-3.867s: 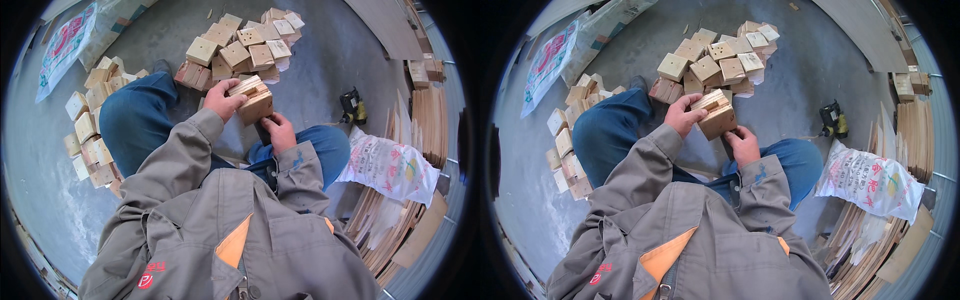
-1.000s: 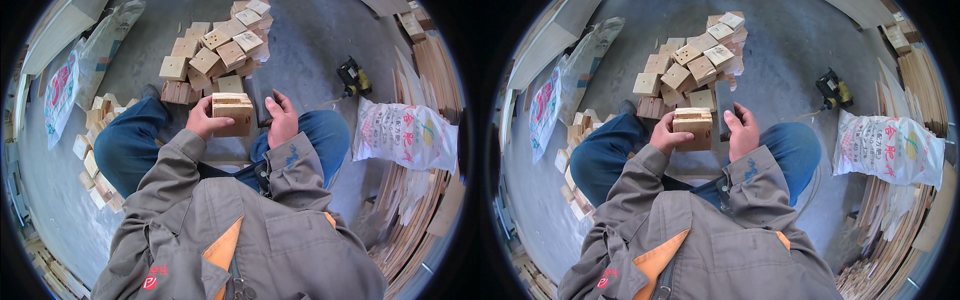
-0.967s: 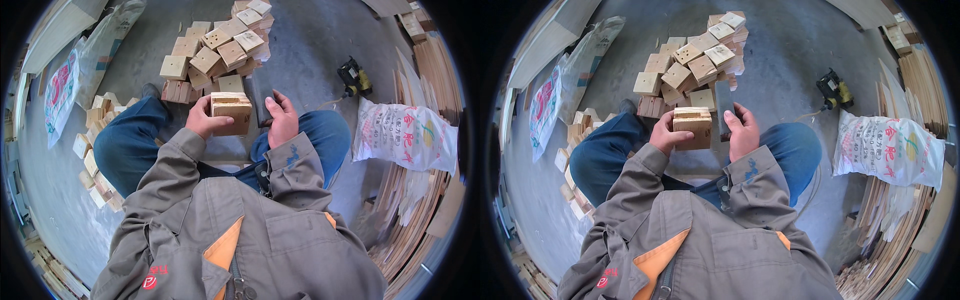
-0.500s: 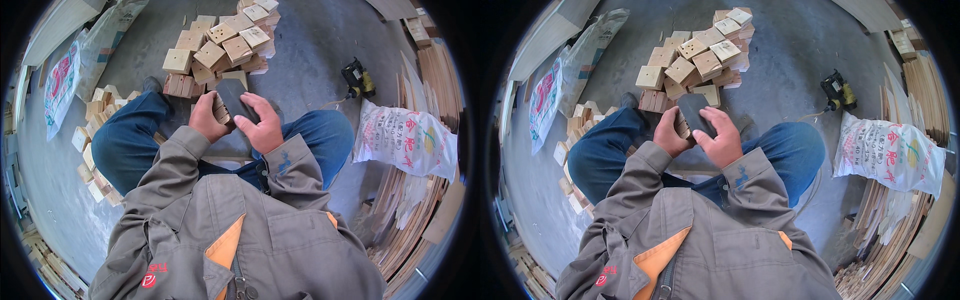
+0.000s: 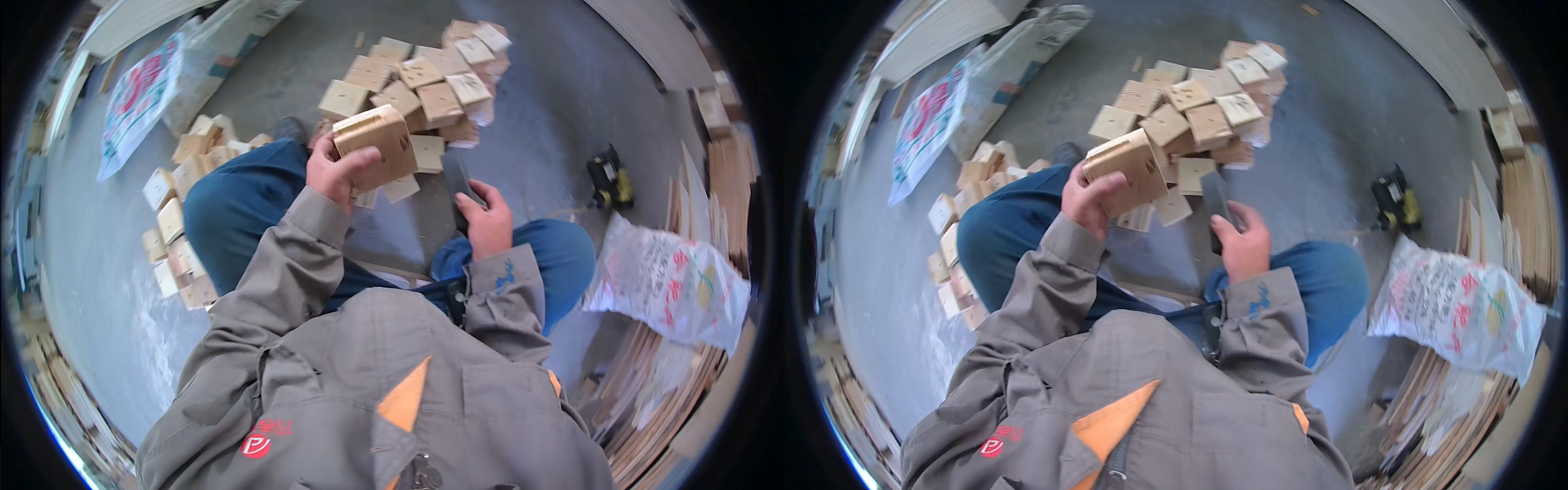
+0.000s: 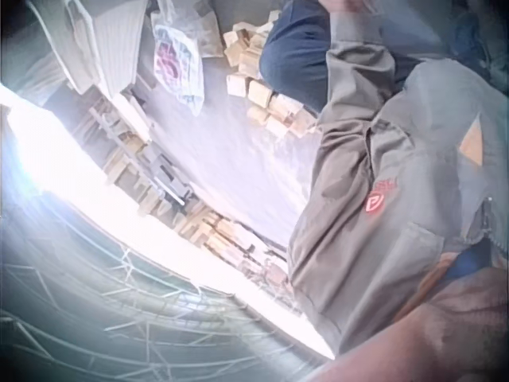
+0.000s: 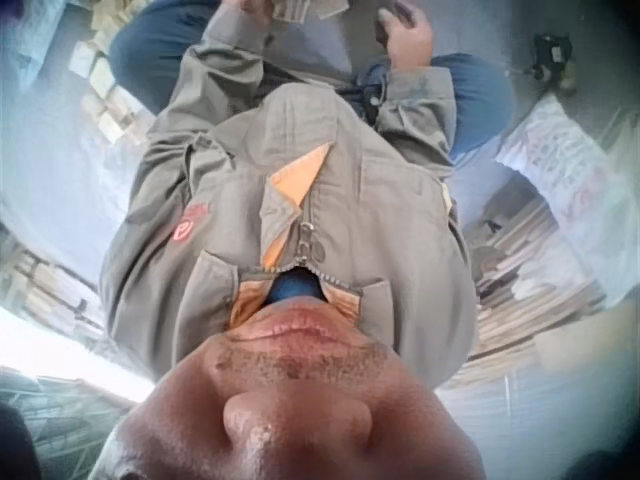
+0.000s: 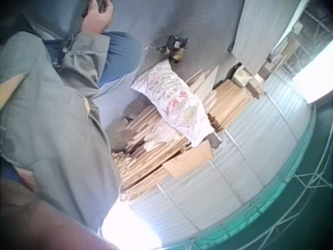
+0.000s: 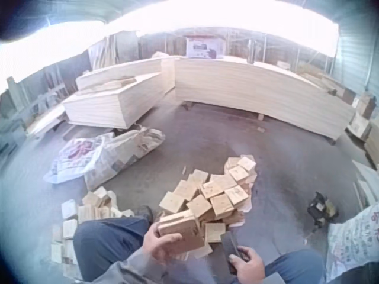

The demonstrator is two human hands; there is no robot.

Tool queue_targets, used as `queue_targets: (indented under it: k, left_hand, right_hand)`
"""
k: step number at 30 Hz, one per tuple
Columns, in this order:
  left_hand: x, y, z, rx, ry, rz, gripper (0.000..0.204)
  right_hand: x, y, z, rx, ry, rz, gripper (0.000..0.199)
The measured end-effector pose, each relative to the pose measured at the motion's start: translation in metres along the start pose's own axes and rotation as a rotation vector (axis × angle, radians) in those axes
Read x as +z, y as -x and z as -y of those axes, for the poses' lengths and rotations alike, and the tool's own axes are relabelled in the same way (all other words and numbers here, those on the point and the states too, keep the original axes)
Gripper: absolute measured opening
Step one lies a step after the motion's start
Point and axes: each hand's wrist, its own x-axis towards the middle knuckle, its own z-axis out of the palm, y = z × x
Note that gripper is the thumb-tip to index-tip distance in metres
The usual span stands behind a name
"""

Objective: The person sits on the floor and sands small wooden blocks using a sanding block. They pick up blocks from a pile, sand the edges and faces, and place them back into a separate pile. The person repeats this process for multiple blocks throughout the clip.

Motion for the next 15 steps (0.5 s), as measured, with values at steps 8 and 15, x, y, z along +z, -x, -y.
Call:
queue_targets:
  k: [8, 15]
  left_hand:
    - [-0.051, 0.016, -0.088, 0.122, 0.548, -0.295, 0.073]
    - [-0.120, 0.066, -0.187, 0.487, 0.417, -0.343, 0.067]
  right_hand:
    - [0.014, 0.002, 0.004, -0.030, 0.060, 0.069, 0.047]
    - [0.011, 0.000, -0.002, -0.058, 0.059, 0.106, 0.047]
